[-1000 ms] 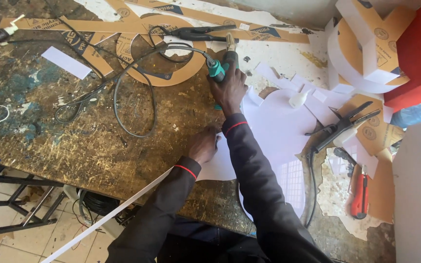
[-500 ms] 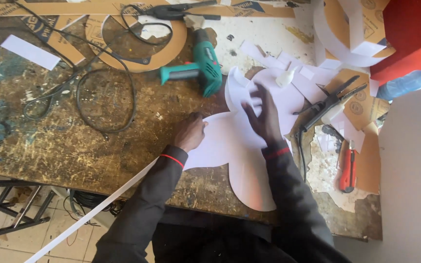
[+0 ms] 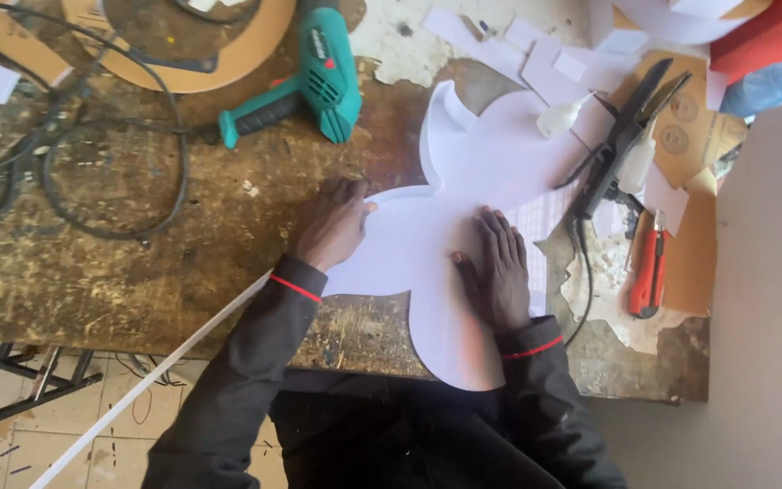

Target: The person is attaching a thin acrylic strip to a larger acrylic shape to create a border, using a heat gun to soften the strip and glue to secure it.

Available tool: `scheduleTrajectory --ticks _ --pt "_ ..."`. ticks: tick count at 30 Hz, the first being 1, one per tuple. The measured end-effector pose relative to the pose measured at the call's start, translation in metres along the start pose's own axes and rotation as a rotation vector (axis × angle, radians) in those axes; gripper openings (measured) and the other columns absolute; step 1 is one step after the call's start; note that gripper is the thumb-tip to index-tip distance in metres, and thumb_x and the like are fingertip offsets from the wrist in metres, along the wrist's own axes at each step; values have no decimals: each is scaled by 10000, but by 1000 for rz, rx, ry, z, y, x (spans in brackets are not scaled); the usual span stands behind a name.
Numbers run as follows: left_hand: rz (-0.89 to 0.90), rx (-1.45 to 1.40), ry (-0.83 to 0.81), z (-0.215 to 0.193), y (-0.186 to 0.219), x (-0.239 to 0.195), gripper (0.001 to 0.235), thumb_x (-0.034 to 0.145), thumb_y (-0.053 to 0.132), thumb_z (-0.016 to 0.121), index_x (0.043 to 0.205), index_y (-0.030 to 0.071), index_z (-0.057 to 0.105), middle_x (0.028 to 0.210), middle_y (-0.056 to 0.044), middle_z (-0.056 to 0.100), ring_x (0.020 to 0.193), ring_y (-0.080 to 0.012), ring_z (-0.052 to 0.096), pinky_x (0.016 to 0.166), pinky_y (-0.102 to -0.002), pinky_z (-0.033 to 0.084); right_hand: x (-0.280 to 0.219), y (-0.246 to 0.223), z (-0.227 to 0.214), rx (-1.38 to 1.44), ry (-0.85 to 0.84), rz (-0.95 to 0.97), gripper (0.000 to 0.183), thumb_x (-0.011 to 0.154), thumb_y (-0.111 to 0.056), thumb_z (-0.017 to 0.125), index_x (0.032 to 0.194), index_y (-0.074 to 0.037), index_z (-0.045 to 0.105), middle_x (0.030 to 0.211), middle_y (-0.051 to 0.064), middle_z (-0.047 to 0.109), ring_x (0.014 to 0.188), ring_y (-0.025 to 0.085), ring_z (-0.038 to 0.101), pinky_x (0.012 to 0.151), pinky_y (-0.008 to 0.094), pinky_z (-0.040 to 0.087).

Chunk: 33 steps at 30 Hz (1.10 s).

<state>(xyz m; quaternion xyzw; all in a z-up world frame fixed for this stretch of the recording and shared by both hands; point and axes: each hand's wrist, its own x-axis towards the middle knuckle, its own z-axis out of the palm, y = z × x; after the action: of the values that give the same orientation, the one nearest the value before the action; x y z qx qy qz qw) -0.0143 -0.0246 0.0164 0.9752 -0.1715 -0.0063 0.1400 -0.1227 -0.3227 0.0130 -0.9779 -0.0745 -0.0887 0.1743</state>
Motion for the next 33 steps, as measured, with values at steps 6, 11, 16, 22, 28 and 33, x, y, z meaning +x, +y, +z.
scheduleTrajectory --ticks 6,11,16,22,28,33 --pt "22 -25 7 14 -1 2 282 1116 345 661 1165 68 673 1056 -171 741 904 -464 802 732 -567 616 53 -20 -2 290 199 -93 607 1089 -379 783 1571 -65 590 1513 177 590 1492 460 563 1240 620 466" --pt "-24 -71 -45 -9 16 2 275 1142 316 653 1120 48 713 1004 -165 742 790 -414 789 615 -504 586 119 -23 49 295 268 -414 129 1033 -246 868 1153 -199 863 1241 66 715 1306 402 663 1117 583 527" --pt "-49 -68 -215 -47 20 4 266 1161 265 615 1100 38 737 1068 -146 743 653 -234 744 492 -350 541 122 -24 58 373 294 -467 48 1059 -180 840 1071 -174 886 1039 68 771 1120 371 716 1091 584 533" --pt "-83 -97 -402 -65 -8 -18 161 1154 163 617 1172 48 728 1121 -152 737 782 -253 785 545 -349 620 129 -25 50 417 320 -456 36 979 -172 929 993 -203 916 1018 25 839 1111 336 744 1107 544 556" --pt "-29 201 -278 -60 -4 -34 88 1060 60 663 1103 119 614 1082 -101 663 906 -220 685 630 -330 610 130 -25 36 372 161 -496 81 1079 -58 787 1126 -123 793 1085 77 803 1111 336 721 1068 528 516" --pt "-50 74 -347 -57 -1 -33 179 1006 21 628 1169 96 629 1125 -121 637 866 -256 675 613 -373 634 127 -22 35 335 120 -432 83 1054 -77 824 1067 -158 810 1062 35 816 1093 315 731 1120 525 530"
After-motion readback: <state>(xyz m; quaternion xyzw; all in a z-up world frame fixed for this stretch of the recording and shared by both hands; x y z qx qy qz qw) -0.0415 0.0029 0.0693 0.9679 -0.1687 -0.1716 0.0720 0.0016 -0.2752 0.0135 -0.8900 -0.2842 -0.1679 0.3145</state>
